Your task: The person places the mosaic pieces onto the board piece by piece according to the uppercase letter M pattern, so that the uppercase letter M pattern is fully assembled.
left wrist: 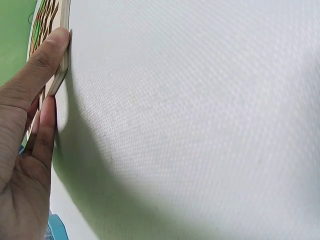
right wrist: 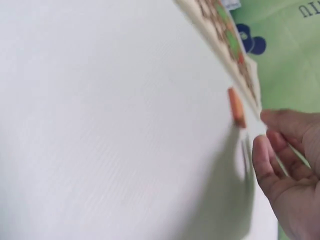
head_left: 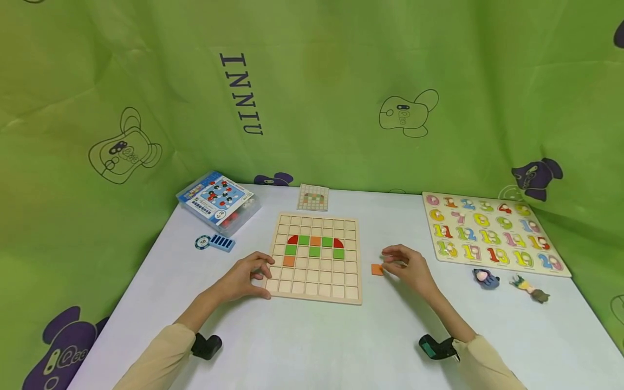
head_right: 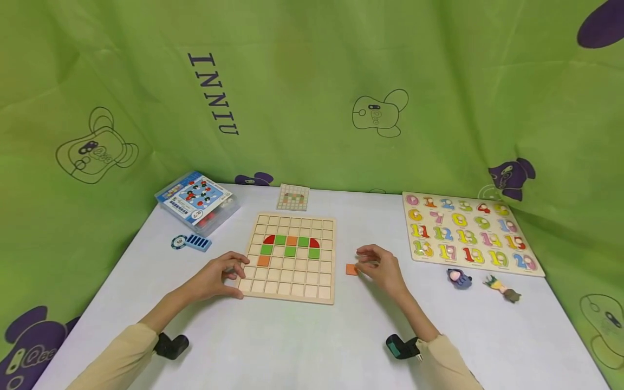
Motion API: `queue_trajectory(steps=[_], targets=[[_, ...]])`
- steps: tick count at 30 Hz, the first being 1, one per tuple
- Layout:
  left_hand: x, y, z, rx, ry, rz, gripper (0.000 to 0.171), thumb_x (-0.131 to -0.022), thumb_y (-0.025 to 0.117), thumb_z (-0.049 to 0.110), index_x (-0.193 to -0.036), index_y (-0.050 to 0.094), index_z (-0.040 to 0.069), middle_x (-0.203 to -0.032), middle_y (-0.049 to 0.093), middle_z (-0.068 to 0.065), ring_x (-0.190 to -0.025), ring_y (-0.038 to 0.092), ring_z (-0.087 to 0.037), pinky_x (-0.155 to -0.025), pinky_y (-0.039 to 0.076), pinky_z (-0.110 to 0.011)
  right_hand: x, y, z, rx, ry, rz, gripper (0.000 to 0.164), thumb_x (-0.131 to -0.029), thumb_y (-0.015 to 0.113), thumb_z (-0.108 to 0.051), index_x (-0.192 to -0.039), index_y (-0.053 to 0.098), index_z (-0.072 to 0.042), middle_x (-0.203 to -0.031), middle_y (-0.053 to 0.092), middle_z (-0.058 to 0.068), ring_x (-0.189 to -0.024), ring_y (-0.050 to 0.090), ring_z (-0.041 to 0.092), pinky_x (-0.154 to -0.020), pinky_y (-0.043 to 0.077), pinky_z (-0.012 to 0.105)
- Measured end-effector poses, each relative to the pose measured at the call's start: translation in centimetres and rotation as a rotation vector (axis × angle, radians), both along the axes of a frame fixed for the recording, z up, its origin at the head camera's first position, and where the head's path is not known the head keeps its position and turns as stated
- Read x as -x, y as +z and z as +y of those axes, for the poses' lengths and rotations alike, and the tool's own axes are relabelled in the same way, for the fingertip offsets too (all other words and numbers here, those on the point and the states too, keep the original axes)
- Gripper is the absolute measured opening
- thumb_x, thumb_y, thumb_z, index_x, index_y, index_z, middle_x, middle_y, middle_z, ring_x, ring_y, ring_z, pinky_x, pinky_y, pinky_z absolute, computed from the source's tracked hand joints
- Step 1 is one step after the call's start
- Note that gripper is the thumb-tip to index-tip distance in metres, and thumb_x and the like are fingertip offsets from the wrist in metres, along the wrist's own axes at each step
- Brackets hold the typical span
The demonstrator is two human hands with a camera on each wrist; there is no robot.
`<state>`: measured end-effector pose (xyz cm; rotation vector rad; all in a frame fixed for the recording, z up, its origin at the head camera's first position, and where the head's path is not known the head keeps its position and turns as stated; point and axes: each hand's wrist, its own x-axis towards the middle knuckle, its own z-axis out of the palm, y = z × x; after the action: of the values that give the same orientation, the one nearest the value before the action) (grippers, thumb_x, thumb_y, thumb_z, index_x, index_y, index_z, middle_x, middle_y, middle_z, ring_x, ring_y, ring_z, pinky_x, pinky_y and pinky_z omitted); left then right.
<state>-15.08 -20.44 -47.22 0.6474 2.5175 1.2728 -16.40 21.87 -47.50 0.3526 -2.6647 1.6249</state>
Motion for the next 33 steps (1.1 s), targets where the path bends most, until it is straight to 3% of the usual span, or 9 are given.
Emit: queue_trajectory(steps=[6, 9, 11, 17, 20, 33], targets=[[0.0, 0.0, 0.1, 0.009, 0.009, -0.006, 0.034, -0.064, 0.088, 0.012, -0.084, 0.061, 0.010, -0.128, 0.051, -0.009, -0.113, 0.050, -0.027, -0.084, 0.054, -0.025, -0.9, -0.9, 0.9, -0.020, 0.039, -0.016, 0.035, -0.078, 0.077, -0.001, -0.109, 0.064, 0.004, -0.103, 0.067, 0.019, -0.087, 0.065, 0.026, -0.074, 0.056, 0.020], [0.0, 0.0, 0.0, 0.014, 0.009, -0.004, 0.034, -0.064, 0.088, 0.011, -0.084, 0.061, 0.010, -0.128, 0.051, -0.009, -0.113, 0.050, -0.027, -0.084, 0.054, -0.024, -1.2, -1.1, 0.7, -0.031, 0.041, 0.016, 0.035, -0.077, 0.078, -0.001, -0.109, 0.064, 0.004, -0.102, 0.067, 0.018, -0.083, 0.064, 0.022, -0.073, 0.056, 0.020], [0.0, 0.1, 0.0, 0.015, 0.009, -0.002, 0.034, -0.064, 0.088, 0.011, -0.084, 0.061, 0.009, -0.128, 0.051, -0.010, -0.113, 0.050, -0.027, -0.084, 0.054, -0.024, -1.7, -0.2, 0.0, -0.044, 0.038, 0.035, 0.034, -0.077, 0.077, 0.003, -0.108, 0.064, 0.006, -0.101, 0.067, 0.020, -0.082, 0.063, 0.026, -0.073, 0.057, 0.026], [0.0, 0.1, 0.1, 0.009, 0.005, -0.004, 0.034, -0.064, 0.088, 0.011, -0.084, 0.061, 0.009, -0.128, 0.051, -0.010, -0.112, 0.051, -0.027, -0.084, 0.054, -0.024, -1.4, -1.1, -0.3, -0.074, 0.015, 0.096, 0.027, -0.076, 0.077, 0.005, -0.102, 0.066, 0.004, -0.093, 0.069, 0.015, -0.076, 0.062, 0.018, -0.070, 0.057, 0.023], [0.0, 0.0, 0.1, 0.009, 0.006, -0.007, 0.034, -0.064, 0.088, 0.011, -0.084, 0.061, 0.009, -0.128, 0.051, -0.009, -0.113, 0.051, -0.027, -0.084, 0.054, -0.023, -1.2, -1.7, -0.1, -0.064, 0.008, 0.108, 0.027, -0.076, 0.076, 0.005, -0.101, 0.067, 0.003, -0.093, 0.069, 0.013, -0.077, 0.063, 0.015, -0.069, 0.056, 0.020], [-0.1, 0.1, 0.2, 0.005, 0.017, -0.017, 0.034, -0.064, 0.088, 0.011, -0.084, 0.061, 0.009, -0.128, 0.051, -0.009, -0.113, 0.050, -0.027, -0.085, 0.054, -0.024, -1.5, -0.8, -1.0, 0.049, -0.042, 0.090, 0.027, -0.078, 0.074, 0.006, -0.104, 0.065, 0.007, -0.101, 0.068, 0.021, -0.081, 0.066, 0.015, -0.071, 0.055, 0.016]])
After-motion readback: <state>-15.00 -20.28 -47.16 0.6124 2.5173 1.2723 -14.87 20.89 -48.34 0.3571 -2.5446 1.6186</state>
